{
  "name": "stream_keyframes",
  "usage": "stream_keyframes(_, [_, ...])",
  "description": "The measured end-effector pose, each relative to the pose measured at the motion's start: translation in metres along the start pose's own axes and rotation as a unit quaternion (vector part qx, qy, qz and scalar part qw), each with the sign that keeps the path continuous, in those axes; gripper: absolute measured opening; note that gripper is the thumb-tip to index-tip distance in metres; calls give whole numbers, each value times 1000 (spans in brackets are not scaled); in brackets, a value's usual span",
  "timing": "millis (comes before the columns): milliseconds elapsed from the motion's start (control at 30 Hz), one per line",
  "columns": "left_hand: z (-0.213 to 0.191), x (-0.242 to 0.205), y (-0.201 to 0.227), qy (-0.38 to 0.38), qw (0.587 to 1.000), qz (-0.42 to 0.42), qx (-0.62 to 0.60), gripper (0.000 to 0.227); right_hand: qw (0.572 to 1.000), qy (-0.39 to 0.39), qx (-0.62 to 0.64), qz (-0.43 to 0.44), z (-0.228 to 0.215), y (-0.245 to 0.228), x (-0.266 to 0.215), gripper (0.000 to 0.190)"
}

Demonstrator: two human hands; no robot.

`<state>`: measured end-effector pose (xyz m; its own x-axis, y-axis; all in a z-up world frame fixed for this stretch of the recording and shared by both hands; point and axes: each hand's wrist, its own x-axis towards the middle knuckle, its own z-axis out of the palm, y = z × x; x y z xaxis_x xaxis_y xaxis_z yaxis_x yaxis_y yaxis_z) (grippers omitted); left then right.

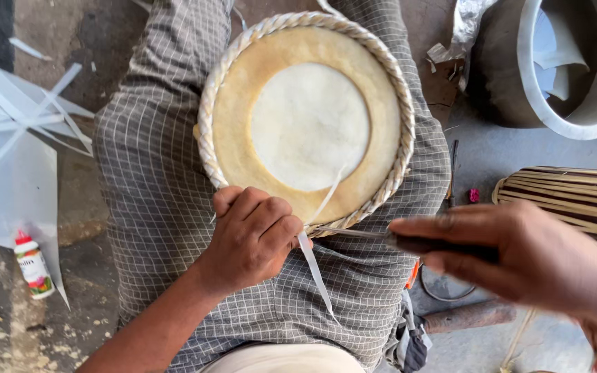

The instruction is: The person trims and secures the edge of a drum head by hand using a small blade tool and a metal rod, pulling and tucking the material around the rim.

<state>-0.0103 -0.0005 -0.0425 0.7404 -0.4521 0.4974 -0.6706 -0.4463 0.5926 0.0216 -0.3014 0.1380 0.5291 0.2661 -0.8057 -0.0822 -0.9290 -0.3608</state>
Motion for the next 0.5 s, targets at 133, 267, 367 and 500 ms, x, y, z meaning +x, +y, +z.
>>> stream_keyframes(133, [-2, 5, 5, 7, 1000, -11, -8, 28, 987, 158, 3, -11, 72, -14, -36, 55])
stream_keyframes(267, [3, 6, 10, 15, 1000, -13, 5, 26, 924, 354, 100, -101, 179, -1, -12, 61])
stream_keyframes(367, [5, 3, 14, 7, 1000, -29, 9, 26, 880, 457, 61, -114, 229, 15, -1, 54])
stream_keyframes(500, [-2, 18, 15, 11, 999, -32, 7, 28, 844, 377, 368, -103, 235, 11, 12, 59])
